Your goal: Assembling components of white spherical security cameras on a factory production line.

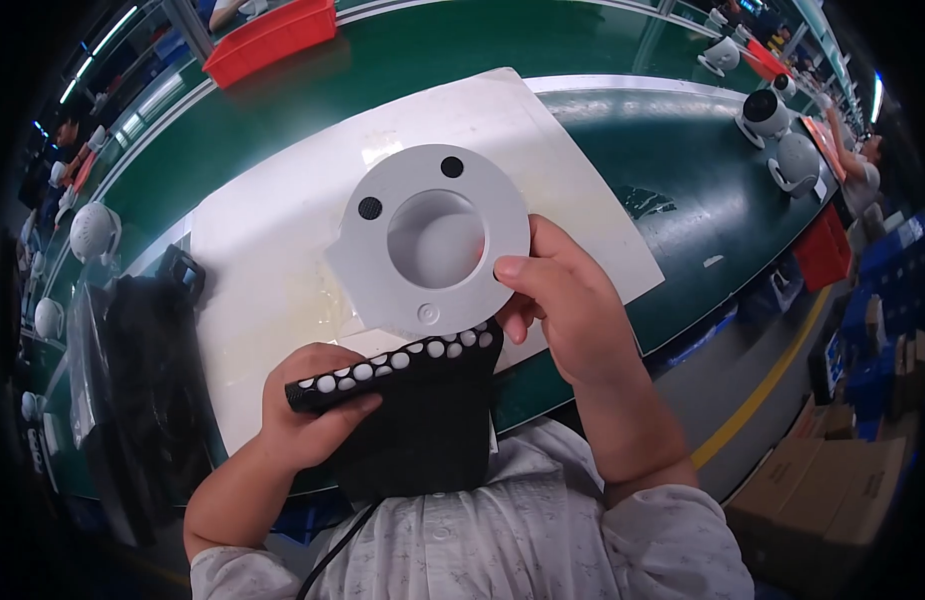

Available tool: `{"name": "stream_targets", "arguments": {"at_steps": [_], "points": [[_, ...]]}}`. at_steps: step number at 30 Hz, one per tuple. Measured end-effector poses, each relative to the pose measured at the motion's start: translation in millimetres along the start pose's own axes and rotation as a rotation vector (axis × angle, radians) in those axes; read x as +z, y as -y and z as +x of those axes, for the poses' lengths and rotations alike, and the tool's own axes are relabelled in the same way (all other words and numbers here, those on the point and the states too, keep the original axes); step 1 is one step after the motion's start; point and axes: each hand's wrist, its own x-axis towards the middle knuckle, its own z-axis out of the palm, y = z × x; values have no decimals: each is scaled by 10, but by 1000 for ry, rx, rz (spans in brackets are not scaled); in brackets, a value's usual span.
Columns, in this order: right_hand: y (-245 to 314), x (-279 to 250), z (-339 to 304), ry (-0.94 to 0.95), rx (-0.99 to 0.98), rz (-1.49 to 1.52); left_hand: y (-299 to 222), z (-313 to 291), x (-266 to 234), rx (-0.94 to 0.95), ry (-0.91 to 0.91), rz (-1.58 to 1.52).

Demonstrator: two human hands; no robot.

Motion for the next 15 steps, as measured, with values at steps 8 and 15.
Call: {"name": "stream_targets", "arguments": {"at_steps": [8,15], "points": [[-63,54,-69,-71,-14,6,-11,32,4,18,21,5],[-229,-141,-243,-250,-938,-960,3,-5,30,19,-1,-68]]}}
